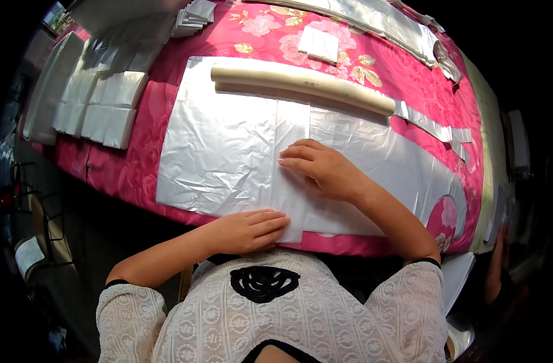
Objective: The person wraps small white rectangular items in clear plastic film on a pink floral tablecloth. They unroll the film, place an item on it, fold the film over the item, and smooth it down. The wrapped items are stacked on the table.
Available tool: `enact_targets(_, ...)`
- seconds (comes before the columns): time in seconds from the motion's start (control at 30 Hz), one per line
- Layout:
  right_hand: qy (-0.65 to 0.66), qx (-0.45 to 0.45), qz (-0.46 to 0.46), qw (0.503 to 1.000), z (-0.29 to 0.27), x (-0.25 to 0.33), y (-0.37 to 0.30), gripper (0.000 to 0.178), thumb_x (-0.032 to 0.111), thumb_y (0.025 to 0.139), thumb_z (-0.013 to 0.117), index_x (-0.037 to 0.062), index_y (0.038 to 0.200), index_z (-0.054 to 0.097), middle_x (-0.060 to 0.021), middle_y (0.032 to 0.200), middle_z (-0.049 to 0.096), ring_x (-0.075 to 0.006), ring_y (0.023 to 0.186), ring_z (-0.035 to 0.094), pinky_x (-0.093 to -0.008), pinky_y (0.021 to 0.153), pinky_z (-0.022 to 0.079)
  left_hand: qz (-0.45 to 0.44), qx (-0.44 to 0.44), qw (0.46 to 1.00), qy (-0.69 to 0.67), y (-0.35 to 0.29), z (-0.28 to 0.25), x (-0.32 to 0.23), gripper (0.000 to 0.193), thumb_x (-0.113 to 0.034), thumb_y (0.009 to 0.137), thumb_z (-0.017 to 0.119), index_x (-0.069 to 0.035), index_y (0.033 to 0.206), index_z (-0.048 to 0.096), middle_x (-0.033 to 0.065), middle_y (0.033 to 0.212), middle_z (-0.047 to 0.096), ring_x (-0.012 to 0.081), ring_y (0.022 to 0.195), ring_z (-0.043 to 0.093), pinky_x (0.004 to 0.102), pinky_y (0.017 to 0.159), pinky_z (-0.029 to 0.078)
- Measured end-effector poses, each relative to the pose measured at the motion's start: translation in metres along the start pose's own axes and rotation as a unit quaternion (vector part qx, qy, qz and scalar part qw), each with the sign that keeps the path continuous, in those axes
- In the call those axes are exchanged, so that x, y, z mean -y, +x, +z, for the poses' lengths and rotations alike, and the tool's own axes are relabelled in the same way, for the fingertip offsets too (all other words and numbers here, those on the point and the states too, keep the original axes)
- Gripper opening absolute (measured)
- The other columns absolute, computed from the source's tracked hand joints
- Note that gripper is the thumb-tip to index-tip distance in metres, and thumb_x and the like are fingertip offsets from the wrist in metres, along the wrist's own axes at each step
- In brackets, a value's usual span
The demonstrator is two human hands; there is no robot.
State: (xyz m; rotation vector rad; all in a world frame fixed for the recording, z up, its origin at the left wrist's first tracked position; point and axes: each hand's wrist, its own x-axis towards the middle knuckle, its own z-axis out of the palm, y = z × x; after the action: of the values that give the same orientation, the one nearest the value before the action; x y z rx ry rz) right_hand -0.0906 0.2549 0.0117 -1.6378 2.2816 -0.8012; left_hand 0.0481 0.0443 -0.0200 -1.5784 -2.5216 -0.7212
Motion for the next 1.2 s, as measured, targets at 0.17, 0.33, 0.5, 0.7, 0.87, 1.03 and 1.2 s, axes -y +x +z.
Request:
enact_targets(0.17,0.001,-0.033,-0.010,0.999,0.015,0.021,-0.024,0.042,-0.001,0.068,0.060,-0.0005,0.111,0.056,-0.0141,0.119,0.052,-0.0296,0.113,0.047,-0.0368,0.094,0.042,0.003,-0.043,0.998,-0.037,0.000,-0.008,0.001,0.027,-0.013,0.077,0.060,0.001,0.100,0.059,0.0145,0.116,0.056,0.0254,0.106,0.057,0.0353,0.090,0.047)
enact_targets(0.33,-0.022,-0.092,0.027,0.995,0.020,0.029,-0.028,0.037,0.001,0.069,0.060,-0.0001,0.106,0.058,-0.0129,0.114,0.055,-0.0295,0.107,0.052,-0.0362,0.090,0.045,-0.087,-0.216,0.950,-0.210,0.012,-0.021,0.004,0.028,-0.005,0.070,0.064,-0.002,0.097,0.060,0.0135,0.111,0.060,0.0275,0.096,0.062,0.0354,0.080,0.051)
enact_targets(0.5,-0.082,-0.169,0.028,0.982,0.033,0.026,-0.028,0.031,0.004,0.069,0.060,0.0012,0.100,0.060,-0.0100,0.104,0.060,-0.0273,0.093,0.058,-0.0346,0.080,0.049,-0.153,-0.079,0.984,-0.048,0.028,-0.035,0.018,0.058,-0.016,0.065,0.067,0.000,0.119,0.050,0.0156,0.121,0.053,0.0280,0.115,0.050,0.0389,0.096,0.041)
enact_targets(0.7,-0.024,-0.179,0.081,0.980,0.024,0.028,-0.032,0.030,-0.002,0.069,0.061,0.0046,0.098,0.064,-0.0085,0.095,0.063,-0.0258,0.086,0.059,-0.0342,0.075,0.050,-0.220,-0.087,0.971,-0.015,0.028,-0.019,0.026,0.062,-0.015,0.061,0.064,0.000,0.120,0.050,0.0147,0.111,0.058,0.0298,0.104,0.055,0.0379,0.089,0.044)
enact_targets(0.87,0.111,-0.196,0.234,0.946,0.016,0.016,-0.022,0.014,0.005,0.079,0.059,0.0011,0.090,0.066,-0.0074,0.074,0.065,-0.0181,0.066,0.060,-0.0281,0.063,0.048,-0.446,-0.126,0.809,-0.362,0.048,-0.044,0.032,0.049,-0.015,0.079,0.058,0.001,0.124,0.046,0.0191,0.111,0.059,0.0325,0.094,0.060,0.0385,0.083,0.047)
enact_targets(1.03,0.290,-0.086,0.419,0.856,-0.009,0.004,0.002,0.023,0.018,0.084,0.058,-0.0023,0.076,0.065,-0.0029,0.060,0.060,-0.0066,0.055,0.056,-0.0222,0.052,0.042,-0.351,-0.276,0.878,-0.172,0.045,-0.025,0.037,0.056,-0.023,0.084,0.055,0.002,0.131,0.038,0.0218,0.128,0.046,0.0356,0.112,0.050,0.0410,0.095,0.039)
enact_targets(1.2,0.350,-0.064,0.451,0.818,-0.010,-0.005,0.007,0.022,0.017,0.083,0.061,-0.0029,0.074,0.063,-0.0045,0.061,0.060,-0.0085,0.055,0.058,-0.0216,0.051,0.044,-0.299,-0.031,0.952,0.057,0.054,-0.006,0.021,0.076,-0.039,0.082,0.056,0.004,0.137,0.028,0.0235,0.143,0.027,0.0346,0.134,0.025,0.0429,0.109,0.021)
